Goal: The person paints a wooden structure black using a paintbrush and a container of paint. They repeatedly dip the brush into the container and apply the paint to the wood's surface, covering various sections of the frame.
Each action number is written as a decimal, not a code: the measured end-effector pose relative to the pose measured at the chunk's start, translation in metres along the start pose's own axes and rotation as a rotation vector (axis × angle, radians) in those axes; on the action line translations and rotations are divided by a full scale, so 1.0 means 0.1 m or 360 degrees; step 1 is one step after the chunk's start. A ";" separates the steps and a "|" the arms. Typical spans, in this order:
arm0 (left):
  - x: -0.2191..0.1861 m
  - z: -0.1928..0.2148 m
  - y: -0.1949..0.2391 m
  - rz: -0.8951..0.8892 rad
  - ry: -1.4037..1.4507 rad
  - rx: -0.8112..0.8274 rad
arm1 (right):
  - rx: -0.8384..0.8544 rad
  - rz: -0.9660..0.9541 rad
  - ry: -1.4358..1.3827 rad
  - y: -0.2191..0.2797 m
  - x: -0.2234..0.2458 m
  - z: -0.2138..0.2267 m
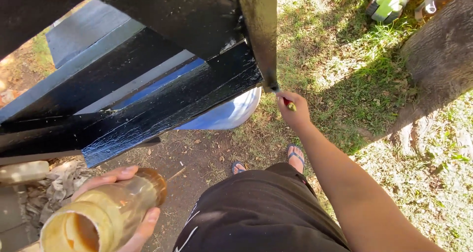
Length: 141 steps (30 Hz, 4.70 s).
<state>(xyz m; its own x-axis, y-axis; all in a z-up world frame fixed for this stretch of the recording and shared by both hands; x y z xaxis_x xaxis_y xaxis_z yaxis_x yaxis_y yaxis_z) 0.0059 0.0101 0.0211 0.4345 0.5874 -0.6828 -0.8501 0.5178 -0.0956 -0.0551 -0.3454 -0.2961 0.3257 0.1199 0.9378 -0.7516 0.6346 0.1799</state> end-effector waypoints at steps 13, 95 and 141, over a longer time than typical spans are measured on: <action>-0.02 -0.07 0.09 0.0100 0.0080 -0.0156 | -0.0377 0.1428 -0.0228 0.01 0.96 0.29; 0.04 -0.36 0.42 0.0212 0.0190 -0.0181 | 0.0160 -0.0130 0.0225 -0.04 -0.11 -0.15; 0.15 -0.26 0.43 0.0265 -0.0062 -0.0088 | 0.0210 -0.0343 0.0762 -0.14 -0.61 -0.39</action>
<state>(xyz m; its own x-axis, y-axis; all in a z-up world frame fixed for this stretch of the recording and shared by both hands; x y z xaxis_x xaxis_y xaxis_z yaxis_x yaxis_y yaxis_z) -0.0322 0.0247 -0.0123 0.2968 0.6863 -0.6640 -0.9259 0.3771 -0.0241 -0.0424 -0.3316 -0.3670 0.6821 0.3521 0.6409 -0.6947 0.5854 0.4178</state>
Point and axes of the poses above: each hand's wrist, its own y-axis away from the middle knuckle, its own z-axis out of the back of the hand, x = y × z, the point moved 1 cm from there along -y, towards the middle knuckle, and after that the axes turned 1 degree about z, right-handed, at the moved point
